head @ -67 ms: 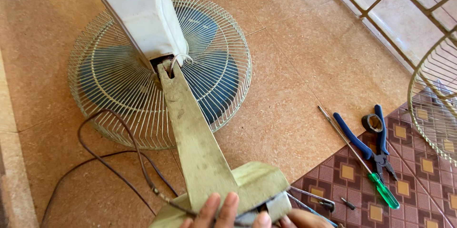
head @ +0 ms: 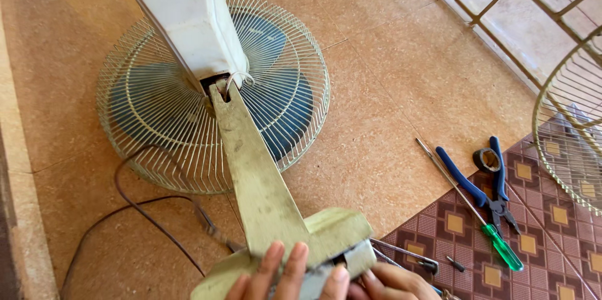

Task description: The person uses a screwdriver to remove screws from the back panel of a standing fan. After removing several screws, the person detaches the back panel and sets it aside.

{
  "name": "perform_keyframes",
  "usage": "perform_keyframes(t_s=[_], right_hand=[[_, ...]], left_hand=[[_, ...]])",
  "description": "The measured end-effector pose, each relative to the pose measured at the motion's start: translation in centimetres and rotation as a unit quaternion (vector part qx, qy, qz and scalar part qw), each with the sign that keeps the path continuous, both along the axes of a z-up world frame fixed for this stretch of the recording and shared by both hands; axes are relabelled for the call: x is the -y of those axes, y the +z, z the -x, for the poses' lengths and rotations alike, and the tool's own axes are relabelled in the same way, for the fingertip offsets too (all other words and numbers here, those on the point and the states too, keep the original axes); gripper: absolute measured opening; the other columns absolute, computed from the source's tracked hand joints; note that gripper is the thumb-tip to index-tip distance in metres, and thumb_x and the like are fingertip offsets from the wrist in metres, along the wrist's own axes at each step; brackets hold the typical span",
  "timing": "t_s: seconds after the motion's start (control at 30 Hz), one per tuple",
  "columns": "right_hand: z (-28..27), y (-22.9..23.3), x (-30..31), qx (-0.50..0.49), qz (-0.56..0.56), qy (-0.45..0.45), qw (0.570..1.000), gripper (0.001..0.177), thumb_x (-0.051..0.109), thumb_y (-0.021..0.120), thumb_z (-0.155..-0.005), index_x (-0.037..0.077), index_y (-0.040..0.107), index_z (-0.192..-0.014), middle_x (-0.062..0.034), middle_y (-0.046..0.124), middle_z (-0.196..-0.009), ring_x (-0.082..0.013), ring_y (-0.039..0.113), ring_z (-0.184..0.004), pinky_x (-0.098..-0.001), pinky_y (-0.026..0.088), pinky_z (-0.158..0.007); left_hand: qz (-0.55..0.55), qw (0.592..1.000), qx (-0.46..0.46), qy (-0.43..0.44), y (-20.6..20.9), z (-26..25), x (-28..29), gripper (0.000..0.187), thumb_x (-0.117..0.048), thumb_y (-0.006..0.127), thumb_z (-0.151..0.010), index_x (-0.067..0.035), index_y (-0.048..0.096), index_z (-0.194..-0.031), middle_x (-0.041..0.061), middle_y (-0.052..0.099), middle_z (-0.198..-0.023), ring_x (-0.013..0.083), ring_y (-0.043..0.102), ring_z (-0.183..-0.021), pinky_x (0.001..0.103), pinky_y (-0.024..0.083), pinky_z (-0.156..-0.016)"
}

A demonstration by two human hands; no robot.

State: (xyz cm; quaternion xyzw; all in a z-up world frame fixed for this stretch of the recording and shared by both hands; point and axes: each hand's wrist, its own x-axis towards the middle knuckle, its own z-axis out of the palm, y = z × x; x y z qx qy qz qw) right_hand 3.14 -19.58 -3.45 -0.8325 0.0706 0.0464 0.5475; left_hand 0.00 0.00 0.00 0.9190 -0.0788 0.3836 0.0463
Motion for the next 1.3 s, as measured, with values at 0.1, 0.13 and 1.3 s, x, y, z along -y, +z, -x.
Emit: perform_keyframes(t_s=[0.1,0.13,1.3], right_hand=[[0.9,2.8,-4.0,0.372,0.149,-0.073,0.913,0.029,0.015,0.093,-0.071,0.014,0.072,-0.09,-0.0049,0.077,-0.095,-0.0165,0.079,-0.086,-0.0264,0.064,-0.079],[1.0,4.6,-4.6,0.349,0.186,-0.081,0.915,0.029,0.013,0.092,-0.066,0.012,0.073,-0.086,-0.0067,0.077,-0.092,-0.0175,0.079,-0.084,-0.0273,0.063,-0.076],[0.9,5.4,-1.5,0.147,0.196,0.07,0.967,0.024,0.033,0.064,-0.094,0.01,0.066,-0.089,-0.0107,0.068,-0.062,-0.0279,0.067,-0.053,-0.0385,0.049,-0.049]], left_hand=[[0.036,0.998,-0.046,-0.026,3.2,0.1,-0.8,0.042,-0.052,0.058,-0.099,-0.038,0.054,-0.137,-0.001,0.064,-0.132,0.0243,0.059,-0.125,0.057,0.037,-0.105],[0.048,0.995,-0.077,-0.049,4.2,0.3,-1.4,0.043,-0.053,0.058,-0.097,-0.036,0.056,-0.137,0.002,0.062,-0.135,0.0254,0.058,-0.128,0.061,0.034,-0.108],[0.125,0.987,-0.098,-0.004,11.8,-0.6,1.4,0.046,-0.028,0.071,-0.086,-0.014,0.065,-0.13,0.01,0.06,-0.139,0.0328,0.052,-0.13,0.052,0.034,-0.112]])
